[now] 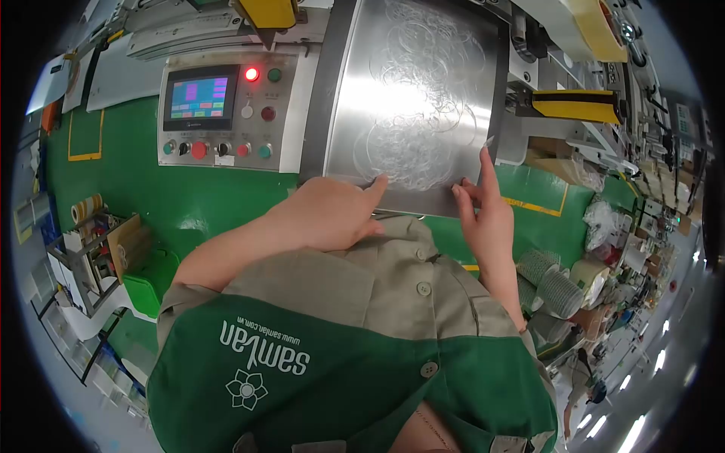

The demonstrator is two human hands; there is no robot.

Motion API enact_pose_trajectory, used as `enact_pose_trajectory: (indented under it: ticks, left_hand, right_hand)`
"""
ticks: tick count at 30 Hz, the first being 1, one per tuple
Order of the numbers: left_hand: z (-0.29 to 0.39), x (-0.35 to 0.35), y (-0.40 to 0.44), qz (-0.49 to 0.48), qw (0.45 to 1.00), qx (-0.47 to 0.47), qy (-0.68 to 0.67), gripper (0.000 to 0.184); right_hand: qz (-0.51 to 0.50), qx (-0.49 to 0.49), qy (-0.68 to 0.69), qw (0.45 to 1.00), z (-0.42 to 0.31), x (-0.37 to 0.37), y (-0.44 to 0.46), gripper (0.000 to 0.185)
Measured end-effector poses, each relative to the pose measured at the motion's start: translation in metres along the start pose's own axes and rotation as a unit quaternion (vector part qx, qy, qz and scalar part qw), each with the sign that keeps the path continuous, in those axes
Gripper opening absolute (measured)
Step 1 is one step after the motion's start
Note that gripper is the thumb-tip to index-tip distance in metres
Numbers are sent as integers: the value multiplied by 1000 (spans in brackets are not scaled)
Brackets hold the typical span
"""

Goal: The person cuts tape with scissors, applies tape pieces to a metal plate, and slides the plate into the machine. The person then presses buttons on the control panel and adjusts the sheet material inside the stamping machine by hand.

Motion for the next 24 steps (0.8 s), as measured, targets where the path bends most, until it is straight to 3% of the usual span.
enact_pose_trajectory:
  ticks: [11, 16, 17, 24]
  left_hand:
    - [-1, -2, 6, -36, 999, 3, 5, 69]
    - [3, -9, 9, -99, 995, -9, 16, 71]
    - [0, -5, 10, -62, 998, 20, 18, 71]
    - [5, -12, 12, -94, 995, 16, 28, 70]
  right_hand:
    - [-8, 14, -8, 1000, -6, -3, 2, 70]
    - [-7, -5, -16, 1000, -4, -3, 3, 72]
    - [-9, -1, -19, 1000, -5, -3, 3, 72]
    - [-15, 10, -10, 1000, -6, -3, 3, 72]
Point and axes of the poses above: each hand's wrist, its own y-axis towards the middle knuckle, its own x-axis out of the palm, z = x × y, the point moved 4 cm from there along y, towards the middle knuckle
